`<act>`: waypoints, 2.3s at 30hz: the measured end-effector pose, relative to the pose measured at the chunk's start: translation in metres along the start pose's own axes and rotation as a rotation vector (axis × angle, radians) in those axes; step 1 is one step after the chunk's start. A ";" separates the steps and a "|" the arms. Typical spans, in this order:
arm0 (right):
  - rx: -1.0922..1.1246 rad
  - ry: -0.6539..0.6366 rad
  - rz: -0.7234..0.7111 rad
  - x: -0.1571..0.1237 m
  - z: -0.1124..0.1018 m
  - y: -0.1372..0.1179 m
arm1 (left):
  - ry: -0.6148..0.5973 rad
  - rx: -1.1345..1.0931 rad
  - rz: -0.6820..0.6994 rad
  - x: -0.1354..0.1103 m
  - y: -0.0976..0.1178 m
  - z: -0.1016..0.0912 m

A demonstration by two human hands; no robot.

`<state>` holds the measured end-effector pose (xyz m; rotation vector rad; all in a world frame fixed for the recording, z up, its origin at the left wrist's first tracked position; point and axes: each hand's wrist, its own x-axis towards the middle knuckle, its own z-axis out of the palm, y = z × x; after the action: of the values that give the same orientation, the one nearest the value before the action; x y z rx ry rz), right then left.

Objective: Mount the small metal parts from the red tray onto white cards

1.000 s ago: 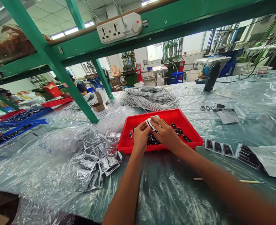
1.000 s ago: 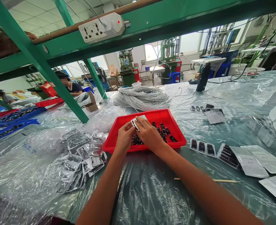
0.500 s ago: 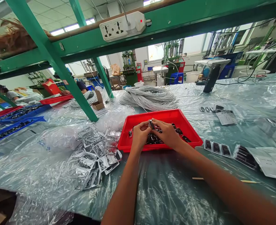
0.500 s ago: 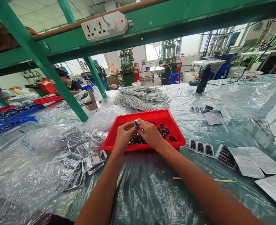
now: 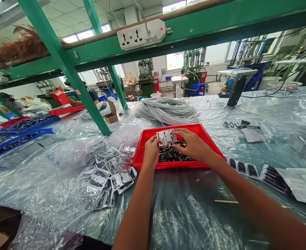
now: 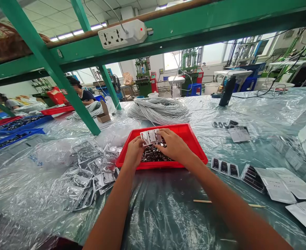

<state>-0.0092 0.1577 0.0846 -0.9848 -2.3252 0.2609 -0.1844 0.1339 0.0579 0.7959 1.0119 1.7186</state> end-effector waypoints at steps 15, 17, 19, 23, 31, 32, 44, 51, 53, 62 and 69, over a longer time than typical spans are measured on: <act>-0.154 0.169 -0.186 -0.005 0.029 -0.001 | -0.027 -0.100 0.042 -0.008 -0.009 0.011; -0.139 0.183 -0.160 -0.006 0.030 -0.003 | -0.029 -0.105 0.051 -0.008 -0.011 0.011; -0.109 0.193 -0.144 -0.006 0.031 -0.005 | -0.027 -0.102 0.050 -0.008 -0.012 0.011; 0.017 0.206 -0.133 -0.007 0.035 -0.006 | -0.047 -0.092 0.060 -0.008 -0.012 0.012; 0.180 0.081 0.101 -0.003 0.030 -0.011 | -0.141 0.234 0.161 -0.008 -0.009 0.006; 0.128 0.040 0.163 -0.002 0.029 -0.014 | -0.104 0.335 0.187 -0.008 -0.010 0.006; -0.272 -0.197 0.262 -0.003 0.000 -0.018 | 0.163 0.172 0.149 0.001 -0.004 -0.001; 0.028 0.104 -0.180 -0.002 0.017 0.004 | -0.057 -0.124 -0.045 -0.010 0.000 0.012; 0.039 0.117 -0.189 -0.003 0.022 0.002 | -0.049 -0.114 -0.040 -0.012 -0.003 0.013; 0.207 0.193 -0.177 -0.005 0.032 -0.005 | -0.050 -0.025 0.094 -0.009 -0.007 0.007; 0.223 0.093 0.000 -0.004 0.032 0.003 | 0.038 0.453 0.262 -0.007 0.006 -0.002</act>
<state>-0.0248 0.1587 0.0558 -0.8673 -2.1578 0.4541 -0.1865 0.1257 0.0614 1.2329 1.3990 1.7471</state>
